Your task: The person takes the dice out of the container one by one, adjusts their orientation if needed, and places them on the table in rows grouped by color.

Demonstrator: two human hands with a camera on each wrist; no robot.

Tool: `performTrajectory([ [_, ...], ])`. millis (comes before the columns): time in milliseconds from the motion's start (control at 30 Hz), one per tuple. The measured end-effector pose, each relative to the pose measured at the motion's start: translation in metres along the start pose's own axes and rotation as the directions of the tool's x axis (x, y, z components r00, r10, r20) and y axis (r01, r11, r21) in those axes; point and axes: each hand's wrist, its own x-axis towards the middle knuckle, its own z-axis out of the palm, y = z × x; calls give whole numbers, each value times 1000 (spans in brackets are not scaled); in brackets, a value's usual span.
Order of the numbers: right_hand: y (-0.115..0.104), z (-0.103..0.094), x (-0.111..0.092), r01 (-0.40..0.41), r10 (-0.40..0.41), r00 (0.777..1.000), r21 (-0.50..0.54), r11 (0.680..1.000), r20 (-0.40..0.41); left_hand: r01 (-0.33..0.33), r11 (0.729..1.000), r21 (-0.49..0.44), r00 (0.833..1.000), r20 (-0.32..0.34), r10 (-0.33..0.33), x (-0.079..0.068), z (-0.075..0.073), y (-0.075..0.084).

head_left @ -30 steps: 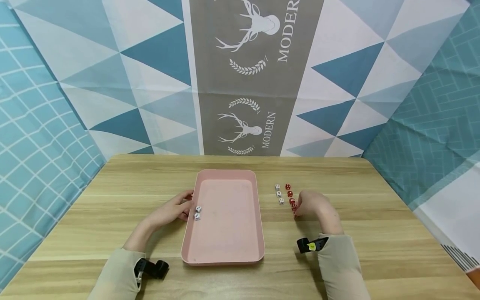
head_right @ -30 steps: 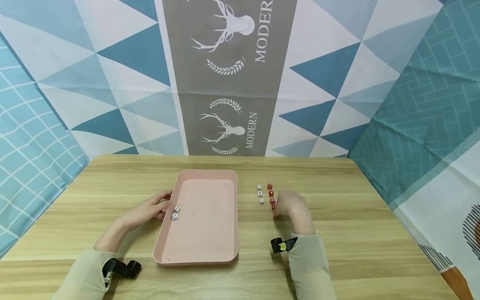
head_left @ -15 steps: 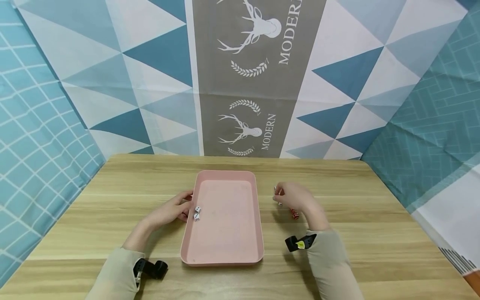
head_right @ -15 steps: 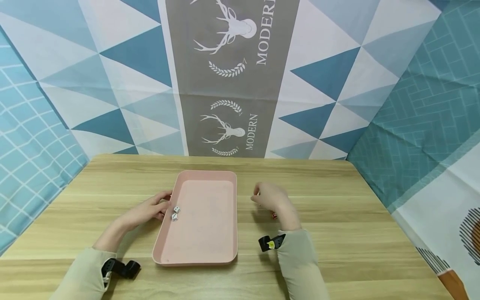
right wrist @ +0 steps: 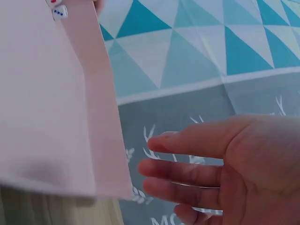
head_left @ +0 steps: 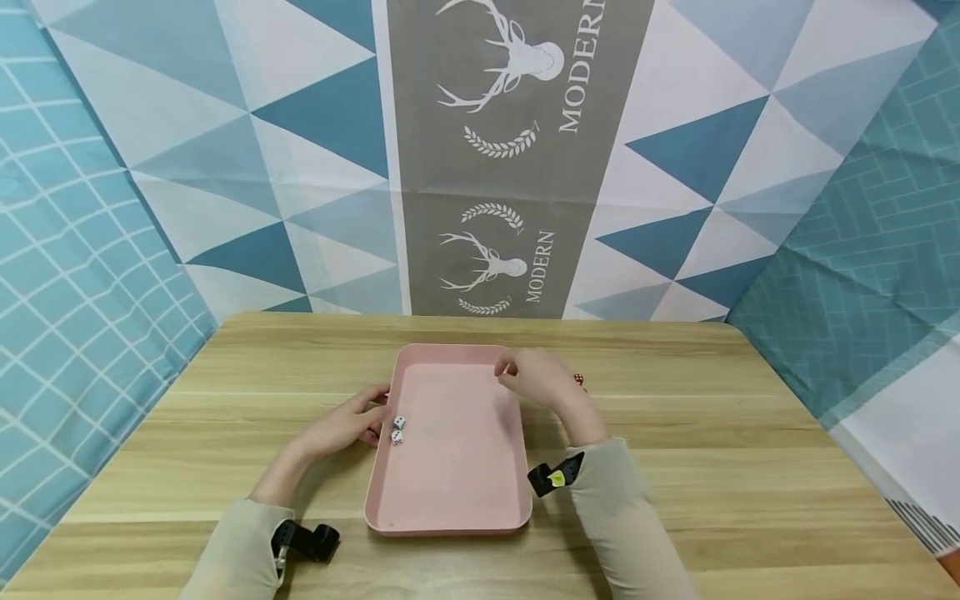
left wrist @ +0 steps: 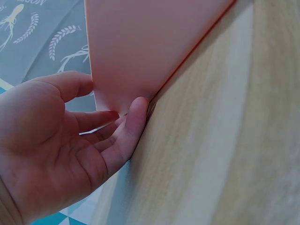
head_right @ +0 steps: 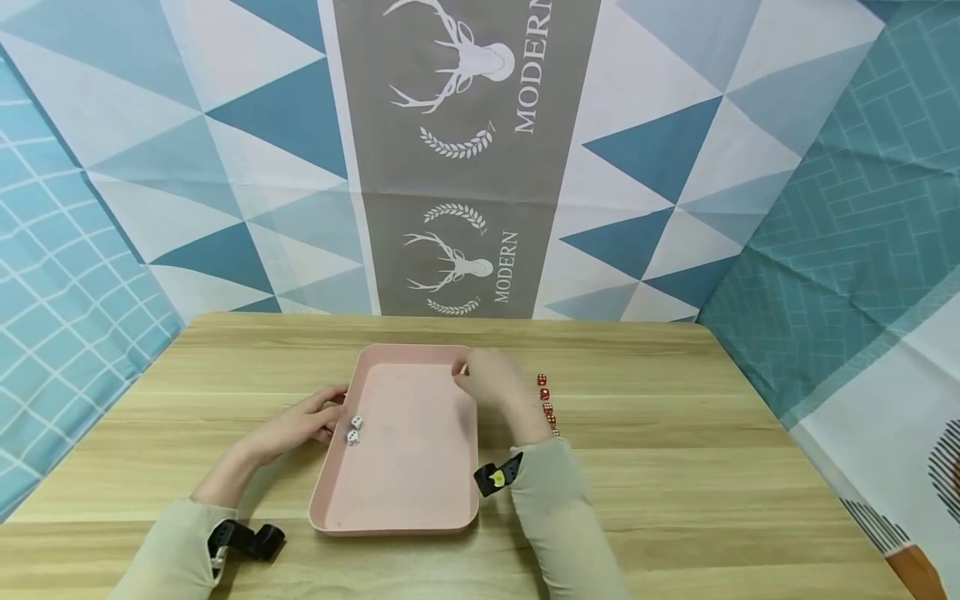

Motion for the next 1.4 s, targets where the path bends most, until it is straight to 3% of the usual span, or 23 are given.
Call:
performTrajectory([
  [400,-29,17,25,81,-81,995,-7,997,-52,1,1000,0,1000,-8,-1,0,2,3],
  [633,-45,32,30,164,-178,980,-148,975,-86,-5,1000,7,1000,-14,5,1,2,4],
  [1000,-70,59,29,198,-200,980,-167,966,5,-27,999,-17,1000,-5,27,2,3,1],
  [1233,-79,71,31,253,-246,967,-177,951,60,-36,999,-24,999,13,36,4,2,-1],
  [1400,-80,79,33,324,-316,946,-184,928,73,-25,1000,-6,1000,5,25,3,3,0],
])
